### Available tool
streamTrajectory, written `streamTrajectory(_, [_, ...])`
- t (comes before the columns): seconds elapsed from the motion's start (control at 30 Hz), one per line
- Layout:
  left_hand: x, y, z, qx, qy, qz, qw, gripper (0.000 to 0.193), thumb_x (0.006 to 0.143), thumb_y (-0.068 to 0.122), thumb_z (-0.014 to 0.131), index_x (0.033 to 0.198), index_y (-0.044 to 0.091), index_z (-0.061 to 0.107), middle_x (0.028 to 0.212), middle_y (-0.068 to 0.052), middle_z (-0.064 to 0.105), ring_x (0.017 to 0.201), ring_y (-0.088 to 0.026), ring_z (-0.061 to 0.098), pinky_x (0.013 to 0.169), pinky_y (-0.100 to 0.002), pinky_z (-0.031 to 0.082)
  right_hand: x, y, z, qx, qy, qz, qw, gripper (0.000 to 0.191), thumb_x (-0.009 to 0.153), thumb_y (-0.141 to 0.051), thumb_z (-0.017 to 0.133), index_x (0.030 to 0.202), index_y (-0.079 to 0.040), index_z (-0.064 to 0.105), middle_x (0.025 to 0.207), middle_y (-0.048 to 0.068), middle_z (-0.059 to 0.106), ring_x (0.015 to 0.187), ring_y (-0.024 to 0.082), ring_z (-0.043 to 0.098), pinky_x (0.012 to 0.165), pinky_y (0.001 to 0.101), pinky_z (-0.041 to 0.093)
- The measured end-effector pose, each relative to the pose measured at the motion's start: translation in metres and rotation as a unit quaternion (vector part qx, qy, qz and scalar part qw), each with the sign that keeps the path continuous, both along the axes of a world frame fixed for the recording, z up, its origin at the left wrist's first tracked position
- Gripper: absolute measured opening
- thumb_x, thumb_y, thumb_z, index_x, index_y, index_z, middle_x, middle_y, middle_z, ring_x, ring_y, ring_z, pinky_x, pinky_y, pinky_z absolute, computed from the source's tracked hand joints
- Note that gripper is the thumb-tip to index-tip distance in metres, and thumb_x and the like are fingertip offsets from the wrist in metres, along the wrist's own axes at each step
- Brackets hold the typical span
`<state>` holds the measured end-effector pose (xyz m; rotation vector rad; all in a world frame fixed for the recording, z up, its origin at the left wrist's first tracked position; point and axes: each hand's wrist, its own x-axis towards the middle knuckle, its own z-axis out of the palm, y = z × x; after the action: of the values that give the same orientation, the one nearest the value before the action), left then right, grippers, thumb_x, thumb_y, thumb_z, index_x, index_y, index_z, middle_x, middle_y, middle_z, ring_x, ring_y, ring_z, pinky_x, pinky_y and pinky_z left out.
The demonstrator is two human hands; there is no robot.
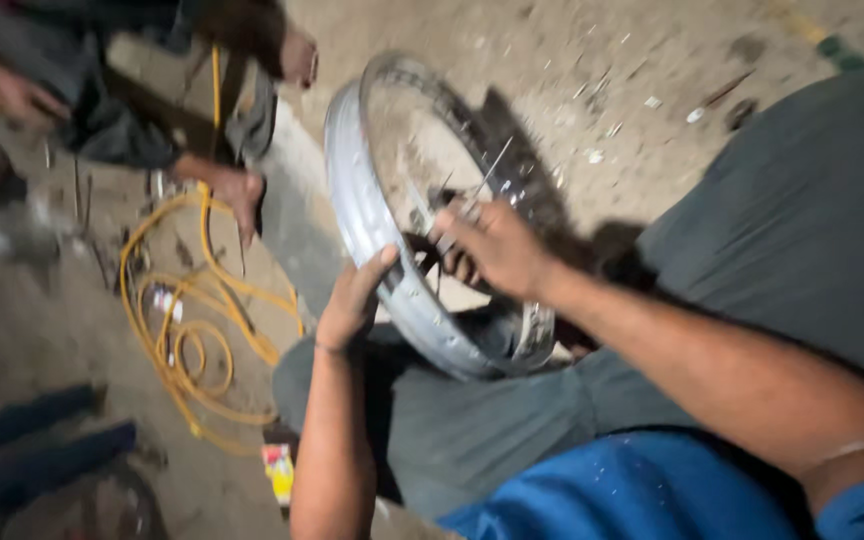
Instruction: The person is assembling a bicycle wheel by inserting spokes into the hub and rim. They use a wrench to tighten the spokes and ensure the wheel is properly aligned.
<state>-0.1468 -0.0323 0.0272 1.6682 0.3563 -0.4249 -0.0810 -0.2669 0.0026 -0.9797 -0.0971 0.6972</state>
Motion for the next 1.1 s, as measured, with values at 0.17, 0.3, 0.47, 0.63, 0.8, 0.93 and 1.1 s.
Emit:
streamTrajectory(0.17, [0.002,0.01,-0.023,0.015,0.005,0.056,0.998,0.054,0.088,0.033,0.07,0.126,-0.005,0.063,0.107,-0.008,0.07,0.096,-0.019,0.063,0.085,-0.034,0.051,0.009,-0.01,-0.002,-0.001,0.02,-0.021,1.0,0.038,0.105,-0.033,0.054,0.092,-0.002,0.07,0.066,0.004,0.067,0.055,0.009,0.061,0.049,0.0243,0.049])
streamTrajectory(0.3, [0.0,0.019,-0.023,-0.033,0.028,0.056,0.998,0.056,0.085,0.034,0.071,0.127,-0.002,0.062,0.109,-0.007,0.069,0.098,-0.017,0.063,0.089,-0.032,0.05,0.024,-0.007,0.008,-0.014,0.056,-0.04,0.997,0.036,0.103,-0.032,0.053,0.089,-0.003,0.07,0.062,0.006,0.066,0.049,0.011,0.059,0.046,0.0258,0.048])
streamTrajectory(0.47, [0.001,0.016,-0.023,-0.098,0.087,0.059,0.99,0.058,0.085,0.038,0.068,0.125,-0.005,0.067,0.106,-0.01,0.073,0.094,-0.02,0.067,0.087,-0.032,0.052,0.012,0.0,0.02,-0.001,0.022,-0.039,0.999,0.032,0.103,-0.029,0.054,0.093,-0.002,0.069,0.068,0.007,0.067,0.058,0.012,0.065,0.052,0.0273,0.053])
streamTrajectory(0.63, [-0.003,0.026,-0.037,-0.084,0.026,0.12,0.989,0.05,0.083,0.03,0.073,0.122,-0.002,0.065,0.099,-0.007,0.069,0.089,-0.02,0.063,0.08,-0.034,0.053,-0.014,0.008,0.03,0.108,0.045,-0.084,0.99,0.016,0.099,-0.018,0.061,0.099,-0.002,0.065,0.081,0.011,0.071,0.073,0.014,0.068,0.066,0.0309,0.057])
streamTrajectory(0.8, [-0.006,0.025,-0.031,-0.102,0.053,0.152,0.982,0.048,0.081,0.027,0.072,0.118,-0.004,0.066,0.099,-0.011,0.071,0.086,-0.024,0.067,0.077,-0.037,0.054,-0.049,0.009,0.042,-0.028,-0.216,-0.196,0.956,0.013,0.098,-0.012,0.066,0.105,-0.001,0.063,0.1,0.007,0.062,0.094,0.013,0.061,0.082,0.0298,0.052])
streamTrajectory(0.93, [-0.002,0.014,-0.004,-0.079,0.019,0.099,0.992,0.048,0.083,0.028,0.071,0.118,-0.005,0.066,0.099,-0.014,0.072,0.088,-0.024,0.068,0.08,-0.034,0.054,-0.02,0.013,0.03,0.031,0.021,-0.11,0.993,0.012,0.095,-0.016,0.065,0.099,-0.006,0.06,0.085,0.005,0.065,0.077,0.016,0.06,0.07,0.0324,0.05])
streamTrajectory(1.1, [0.014,-0.003,0.03,0.159,-0.093,-0.018,0.983,0.047,0.084,0.019,0.077,0.122,-0.006,0.068,0.103,-0.017,0.075,0.091,-0.022,0.069,0.081,-0.033,0.055,-0.006,0.032,0.0,0.0,0.013,-0.147,0.989,0.012,0.101,-0.012,0.063,0.101,0.0,0.066,0.09,0.002,0.065,0.085,0.009,0.058,0.077,0.0279,0.05])
